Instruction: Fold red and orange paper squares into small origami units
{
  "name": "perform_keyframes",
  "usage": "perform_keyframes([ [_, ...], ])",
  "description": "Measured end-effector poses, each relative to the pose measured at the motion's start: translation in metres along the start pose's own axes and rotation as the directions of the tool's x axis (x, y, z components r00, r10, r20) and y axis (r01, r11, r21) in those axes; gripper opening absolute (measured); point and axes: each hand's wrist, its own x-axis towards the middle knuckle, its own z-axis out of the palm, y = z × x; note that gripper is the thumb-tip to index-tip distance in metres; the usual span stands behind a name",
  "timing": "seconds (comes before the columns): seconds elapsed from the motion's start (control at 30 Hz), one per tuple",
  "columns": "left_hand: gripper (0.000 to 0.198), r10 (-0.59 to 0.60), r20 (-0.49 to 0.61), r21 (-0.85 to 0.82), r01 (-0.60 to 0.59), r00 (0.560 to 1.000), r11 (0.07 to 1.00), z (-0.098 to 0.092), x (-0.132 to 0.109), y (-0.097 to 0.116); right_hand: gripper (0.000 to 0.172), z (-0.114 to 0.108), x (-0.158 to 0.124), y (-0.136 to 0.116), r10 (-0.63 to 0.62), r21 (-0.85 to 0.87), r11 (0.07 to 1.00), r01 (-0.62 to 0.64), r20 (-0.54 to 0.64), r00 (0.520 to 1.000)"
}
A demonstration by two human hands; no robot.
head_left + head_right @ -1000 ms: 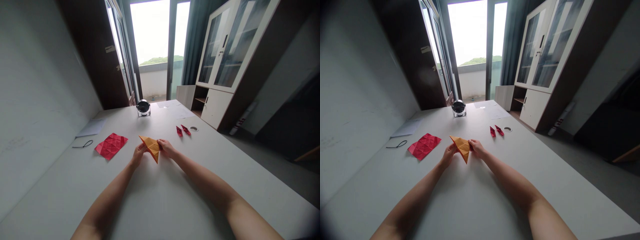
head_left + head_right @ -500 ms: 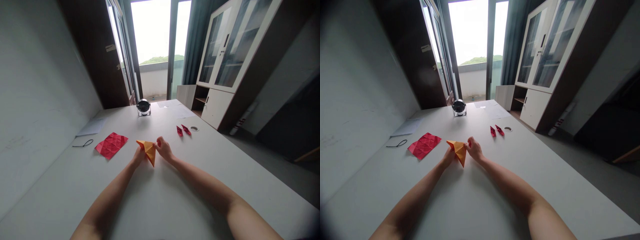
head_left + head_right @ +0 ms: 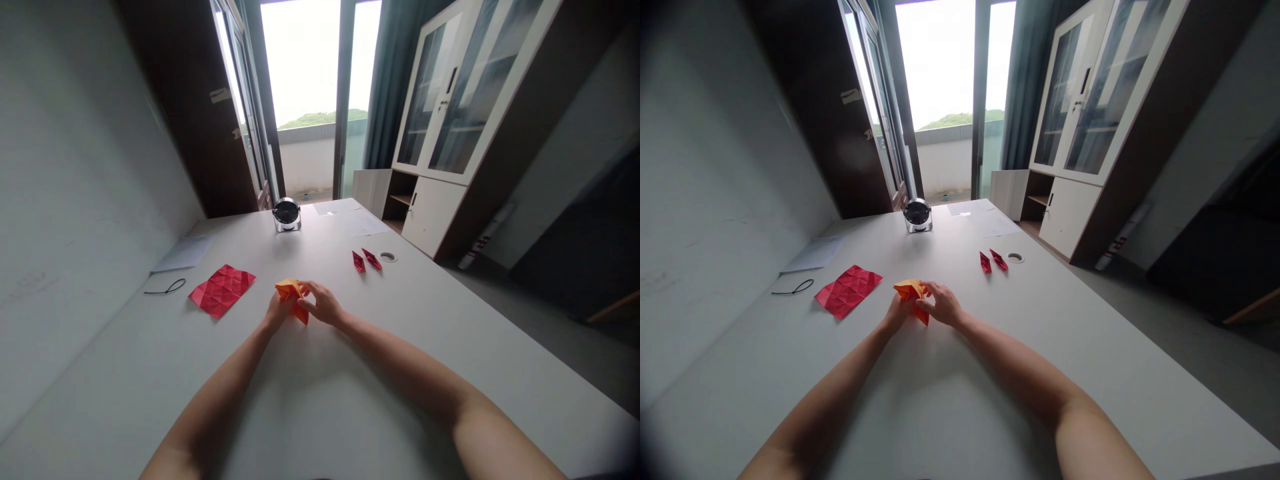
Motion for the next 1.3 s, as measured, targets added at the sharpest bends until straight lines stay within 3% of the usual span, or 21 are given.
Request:
perform_keyframes([
  [0.07,0.03,0.026,-0.051,0.043,-0.024,0.998,0.999,0.001,0.0,-0.001,0.046,0.002,0.0,-0.001,0.022,-0.02,1.0,-0.022,-0.014,1.0],
  [0.17,0.04,0.045,-0.143,0.131,-0.027,0.989,0.991,0.001,-0.002,-0.004,0.037,0.005,-0.001,-0.007,0.083,-0.078,0.993,-0.087,-0.064,0.995],
  [0.37,0.045,0.0,-0.07,0.358,0.026,0.998,0.933,0.0,-0.006,-0.006,0.033,0.003,-0.001,-0.02,0.204,-0.287,0.932,-0.223,-0.095,0.974],
  [0.53,0.052,-0.001,-0.05,0.393,0.021,0.999,0.919,-0.002,-0.004,-0.008,0.03,-0.003,0.002,-0.025,0.279,-0.372,0.878,-0.302,-0.116,0.953],
  [0.77,0.053,0.107,-0.1,0.36,-0.064,0.989,0.931,0.0,-0.002,-0.015,0.027,-0.013,0.007,-0.025,0.335,-0.428,0.833,-0.351,-0.114,0.935],
  [0.9,0.05,0.081,-0.117,0.295,-0.044,0.99,0.955,-0.004,0.0,-0.019,0.024,-0.014,0.009,-0.017,0.33,-0.309,0.884,-0.351,-0.119,0.937],
  [1.03,0.05,0.002,-0.107,0.027,0.001,0.994,1.0,-0.009,0.006,-0.026,0.025,-0.011,0.011,-0.004,0.349,-0.012,0.936,-0.351,-0.08,0.934],
  [1.17,0.063,-0.082,0.03,-0.286,0.088,0.996,0.954,-0.013,0.01,-0.029,0.032,-0.006,0.012,0.011,0.386,0.34,0.873,-0.351,-0.039,0.922],
  [1.3,0.065,-0.118,0.149,-0.435,0.172,0.982,0.884,-0.019,0.008,-0.027,0.039,-0.004,0.013,0.023,0.416,0.516,0.786,-0.34,-0.035,0.909],
])
